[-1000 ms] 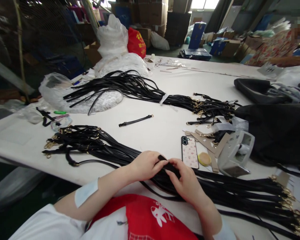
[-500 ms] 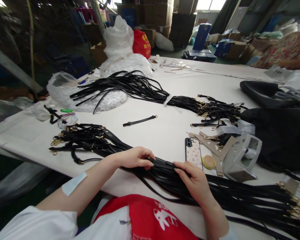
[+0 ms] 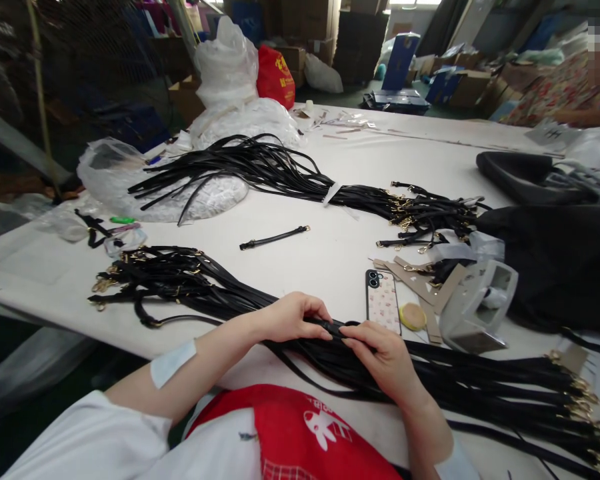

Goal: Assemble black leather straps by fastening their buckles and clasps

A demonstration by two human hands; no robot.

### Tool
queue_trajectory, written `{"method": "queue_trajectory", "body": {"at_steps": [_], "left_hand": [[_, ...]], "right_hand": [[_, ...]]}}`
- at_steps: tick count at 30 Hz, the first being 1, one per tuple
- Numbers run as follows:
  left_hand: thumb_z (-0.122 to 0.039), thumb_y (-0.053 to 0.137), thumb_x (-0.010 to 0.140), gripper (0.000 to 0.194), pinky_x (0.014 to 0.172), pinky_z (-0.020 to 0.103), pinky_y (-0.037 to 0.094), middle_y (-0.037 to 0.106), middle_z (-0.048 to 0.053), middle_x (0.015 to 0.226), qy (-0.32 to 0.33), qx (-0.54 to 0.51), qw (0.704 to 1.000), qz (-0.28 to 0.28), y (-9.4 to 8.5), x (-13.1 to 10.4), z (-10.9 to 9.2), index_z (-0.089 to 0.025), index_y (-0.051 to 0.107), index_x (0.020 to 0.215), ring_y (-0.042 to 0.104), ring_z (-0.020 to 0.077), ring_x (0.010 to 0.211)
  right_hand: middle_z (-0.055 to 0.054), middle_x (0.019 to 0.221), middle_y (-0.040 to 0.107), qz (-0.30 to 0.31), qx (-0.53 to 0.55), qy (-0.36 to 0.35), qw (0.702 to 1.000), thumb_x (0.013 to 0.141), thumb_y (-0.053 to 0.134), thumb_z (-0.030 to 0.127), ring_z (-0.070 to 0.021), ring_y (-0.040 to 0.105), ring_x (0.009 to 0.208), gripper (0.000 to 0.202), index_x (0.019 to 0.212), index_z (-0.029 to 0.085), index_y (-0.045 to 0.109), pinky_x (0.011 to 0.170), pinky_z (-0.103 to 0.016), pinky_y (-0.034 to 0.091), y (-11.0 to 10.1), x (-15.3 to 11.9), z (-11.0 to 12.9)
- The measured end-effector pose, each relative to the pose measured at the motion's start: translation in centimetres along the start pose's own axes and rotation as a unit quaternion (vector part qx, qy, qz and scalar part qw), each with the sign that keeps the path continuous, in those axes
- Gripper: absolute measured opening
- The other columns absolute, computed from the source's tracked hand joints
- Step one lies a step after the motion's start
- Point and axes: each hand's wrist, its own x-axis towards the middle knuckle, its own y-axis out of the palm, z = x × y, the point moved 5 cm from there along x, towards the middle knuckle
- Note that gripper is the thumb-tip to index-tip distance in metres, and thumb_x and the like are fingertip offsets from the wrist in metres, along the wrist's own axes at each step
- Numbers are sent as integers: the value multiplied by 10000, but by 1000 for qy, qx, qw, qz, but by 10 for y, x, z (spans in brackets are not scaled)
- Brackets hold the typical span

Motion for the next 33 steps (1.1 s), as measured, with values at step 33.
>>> {"method": "queue_trajectory", "body": {"at_steps": [33], "left_hand": [[-390, 682, 823, 239, 648, 189, 436, 727, 18, 819, 100, 247, 961, -71, -6, -41, -34, -188, 718, 946, 623, 123, 706]], "right_hand": [[-70, 1068, 726, 11, 21, -31, 999, 879, 616, 344, -212, 706, 913, 359, 1227, 258, 604, 784, -275, 577, 16, -17, -9]]}}
